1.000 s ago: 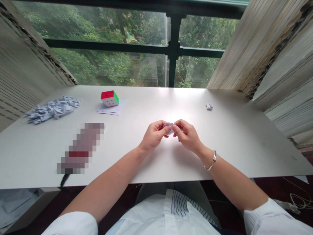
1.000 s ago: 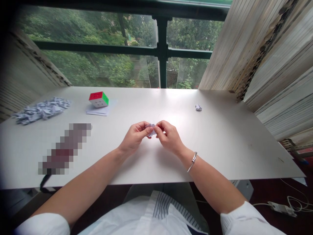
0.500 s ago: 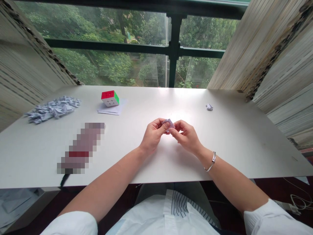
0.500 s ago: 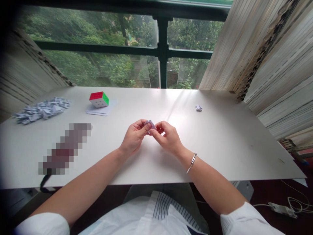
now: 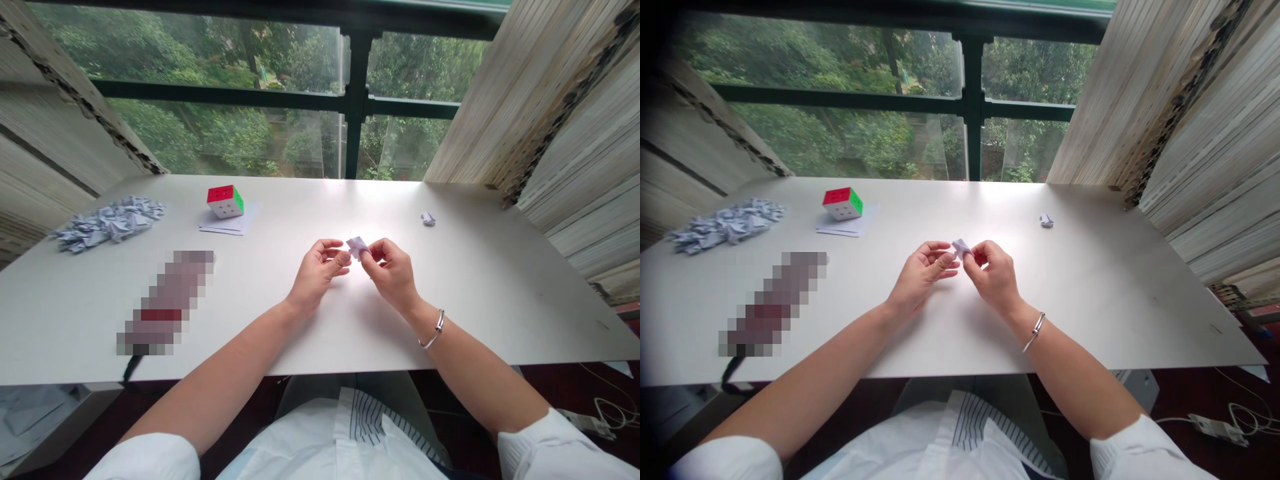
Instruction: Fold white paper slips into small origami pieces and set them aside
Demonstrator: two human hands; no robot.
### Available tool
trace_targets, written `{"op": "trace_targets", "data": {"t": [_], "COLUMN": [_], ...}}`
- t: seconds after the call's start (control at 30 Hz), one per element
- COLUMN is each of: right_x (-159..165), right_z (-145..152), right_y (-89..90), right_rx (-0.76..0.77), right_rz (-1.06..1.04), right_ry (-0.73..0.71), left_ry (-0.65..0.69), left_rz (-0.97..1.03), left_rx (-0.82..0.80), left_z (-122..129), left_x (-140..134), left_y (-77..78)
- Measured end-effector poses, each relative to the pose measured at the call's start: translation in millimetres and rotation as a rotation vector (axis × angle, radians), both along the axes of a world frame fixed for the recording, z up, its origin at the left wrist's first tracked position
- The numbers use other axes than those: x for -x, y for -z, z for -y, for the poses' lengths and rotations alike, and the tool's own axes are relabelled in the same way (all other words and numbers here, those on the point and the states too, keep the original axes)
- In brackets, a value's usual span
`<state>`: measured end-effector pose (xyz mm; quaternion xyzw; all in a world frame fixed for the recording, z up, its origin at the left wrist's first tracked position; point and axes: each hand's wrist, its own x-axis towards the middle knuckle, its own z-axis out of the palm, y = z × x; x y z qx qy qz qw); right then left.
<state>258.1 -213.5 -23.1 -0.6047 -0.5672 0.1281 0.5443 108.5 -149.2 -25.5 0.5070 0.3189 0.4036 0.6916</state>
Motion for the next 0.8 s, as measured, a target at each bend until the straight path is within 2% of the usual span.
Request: {"op": "trace_targets", "data": {"t": [0.07,0.13,0.23,0.4,0.53,0.8], "right_x": [-2,-3,-2,-2,-4,-5], "right_z": [0,0,3,6,5,6], "right_y": [0.5,1.9,4.6,6.0,5.7,2.6], "right_rx": [-0.036,-0.049,-0.032,-0.063,-0.095,-0.089], "right_rz": [0.121,0.259,0.462,0.68,0.735,0.639], "right_ry": [0.081,0.126,0.114,0.074,0.054,-0.018], "left_ry": [0.02,0.097,0.188,0.204,0.198,0.122], "left_rz": [-0.029,-0.01,0.073,0.15,0.137,0.105], "left_rx": [0.045,0.078,0.131,0.195,0.171,0.076], "left_z": [0,0,0,-4,-8,-6], "left_x": [1,2,3,7,8,8], "left_y": [-0.1,-1.4,-5.2,-9.3,-8.5,-10.3]}}
